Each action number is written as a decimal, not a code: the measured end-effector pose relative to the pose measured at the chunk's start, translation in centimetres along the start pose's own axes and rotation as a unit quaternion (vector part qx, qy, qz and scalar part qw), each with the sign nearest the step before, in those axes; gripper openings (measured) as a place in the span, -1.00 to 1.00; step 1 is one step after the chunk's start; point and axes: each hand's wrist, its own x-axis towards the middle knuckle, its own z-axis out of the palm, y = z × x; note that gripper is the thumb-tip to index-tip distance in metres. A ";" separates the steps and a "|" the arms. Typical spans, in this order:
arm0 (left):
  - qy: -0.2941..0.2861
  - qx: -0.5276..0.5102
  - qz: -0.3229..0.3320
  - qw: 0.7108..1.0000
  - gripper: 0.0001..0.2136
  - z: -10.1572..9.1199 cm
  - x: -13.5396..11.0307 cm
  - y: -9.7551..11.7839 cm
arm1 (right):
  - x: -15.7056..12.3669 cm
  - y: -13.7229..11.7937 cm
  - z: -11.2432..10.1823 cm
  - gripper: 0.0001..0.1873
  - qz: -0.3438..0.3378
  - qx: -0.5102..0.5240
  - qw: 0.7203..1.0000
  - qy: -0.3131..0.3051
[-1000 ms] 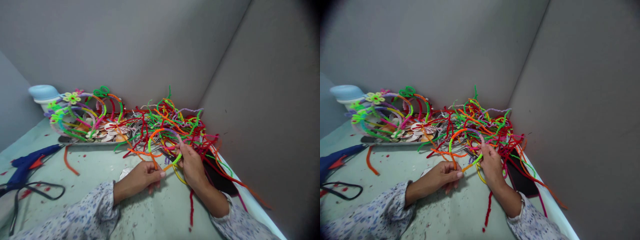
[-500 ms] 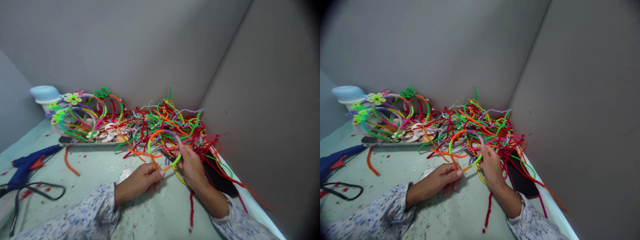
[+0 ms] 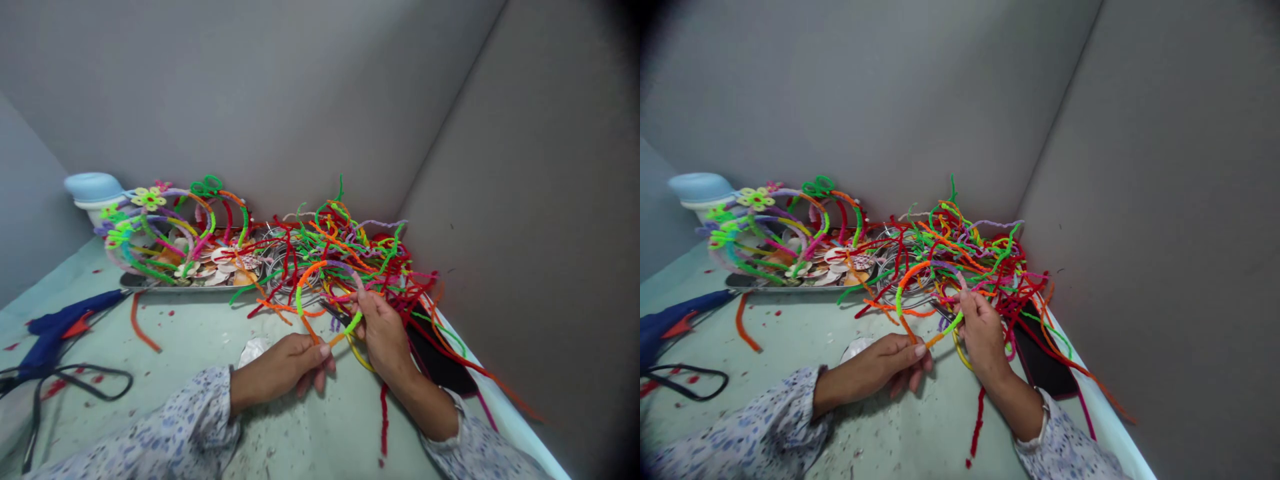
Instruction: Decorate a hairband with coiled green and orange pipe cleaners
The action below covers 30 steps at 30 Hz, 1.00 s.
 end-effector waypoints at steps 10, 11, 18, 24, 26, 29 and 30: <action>0.009 -0.048 -0.004 0.999 -0.64 0.2 -0.3 0.2 | 0.1 -0.2 0.0 -0.65 0.004 0.027 1.000 0.007; 0.009 -0.048 -0.003 0.999 -0.64 0.2 -0.4 0.4 | 0.2 -0.2 0.0 -0.66 0.000 0.034 0.999 0.008; 0.012 -0.055 -0.001 0.998 -0.64 0.2 -0.3 0.4 | 0.6 -0.6 -0.2 -0.68 -0.022 0.082 0.996 0.005; 0.009 -0.025 0.003 1.000 -0.65 0.3 -0.5 0.2 | 0.9 -1.3 -0.6 -0.71 0.003 0.078 0.997 -0.013; 0.014 -0.022 0.016 1.000 -0.69 0.3 -0.6 0.4 | 0.9 -1.3 -0.6 -0.68 0.004 0.083 0.997 0.000; 0.031 -0.057 0.044 0.997 -0.73 0.2 -0.5 0.6 | 1.1 -1.1 -0.7 -0.69 0.004 0.090 0.996 -0.001; 0.041 -0.083 0.052 0.994 -0.72 0.1 -0.5 0.7 | 1.1 -1.1 -0.7 -0.69 0.003 0.092 0.996 -0.005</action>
